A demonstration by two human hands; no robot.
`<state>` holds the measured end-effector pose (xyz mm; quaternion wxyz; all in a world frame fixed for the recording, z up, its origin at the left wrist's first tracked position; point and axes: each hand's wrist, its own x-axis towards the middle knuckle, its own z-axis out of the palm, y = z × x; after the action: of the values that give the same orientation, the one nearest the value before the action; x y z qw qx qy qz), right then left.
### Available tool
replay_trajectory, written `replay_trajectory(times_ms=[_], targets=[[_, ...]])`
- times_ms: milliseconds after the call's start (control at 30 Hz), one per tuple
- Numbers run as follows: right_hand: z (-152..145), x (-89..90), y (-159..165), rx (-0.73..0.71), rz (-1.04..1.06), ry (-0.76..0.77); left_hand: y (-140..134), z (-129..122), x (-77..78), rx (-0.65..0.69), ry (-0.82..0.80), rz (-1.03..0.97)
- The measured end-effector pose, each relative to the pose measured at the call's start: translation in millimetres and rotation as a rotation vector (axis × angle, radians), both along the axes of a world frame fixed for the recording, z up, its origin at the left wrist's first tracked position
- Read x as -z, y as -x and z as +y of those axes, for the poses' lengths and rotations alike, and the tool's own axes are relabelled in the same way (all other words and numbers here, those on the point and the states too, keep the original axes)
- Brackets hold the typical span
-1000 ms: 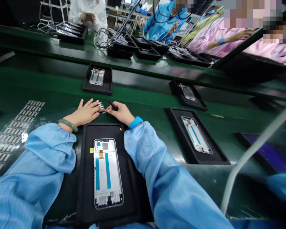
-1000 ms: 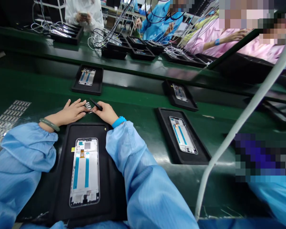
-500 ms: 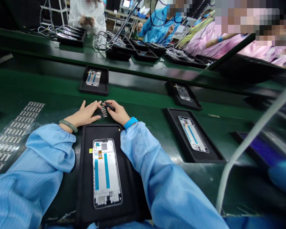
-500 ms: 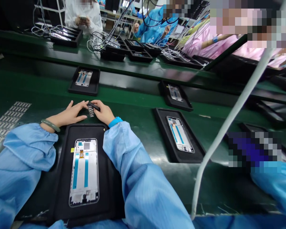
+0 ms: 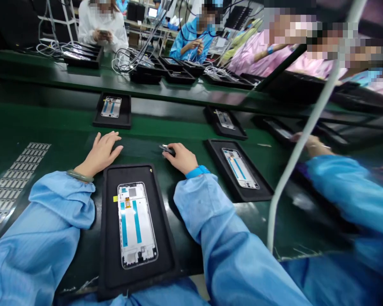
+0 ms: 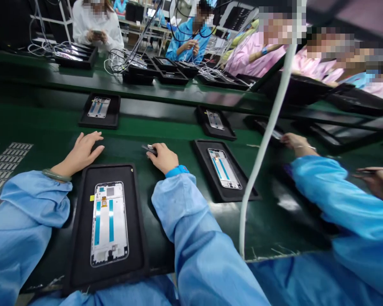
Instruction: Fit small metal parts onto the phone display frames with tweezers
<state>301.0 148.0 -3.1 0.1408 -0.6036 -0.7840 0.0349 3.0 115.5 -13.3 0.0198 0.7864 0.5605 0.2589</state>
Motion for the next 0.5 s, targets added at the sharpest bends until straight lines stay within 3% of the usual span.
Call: replay_trajectory(times_ms=[133,233,300,367,433,500], targets=[[-43.8,-6.6,-41.1,0.197,-0.06,0.026,0.1,1.0,-7.0,0.033,-0.018,-0.032],[-71.1,-11.2,-53.8,0.238,0.026,-0.061,-15.3,-5.1,-24.5,0.108,-0.012,-0.044],[-76.2,-11.2,-55.0,0.162,0.169,-0.164,-38.2,-15.5,-38.7,0.211,0.038,-0.017],[-69.9,-8.7,-52.2,0.023,0.295,-0.191,-68.0,-30.2,-49.5,0.356,0.188,0.078],[-57.1,-5.3,-47.7,-0.088,0.325,-0.114,-96.8,-44.9,-53.4,0.498,0.296,0.188],[-45.8,-3.9,-44.2,-0.103,0.255,0.0,-117.7,-54.5,-50.6,0.54,0.318,0.308]])
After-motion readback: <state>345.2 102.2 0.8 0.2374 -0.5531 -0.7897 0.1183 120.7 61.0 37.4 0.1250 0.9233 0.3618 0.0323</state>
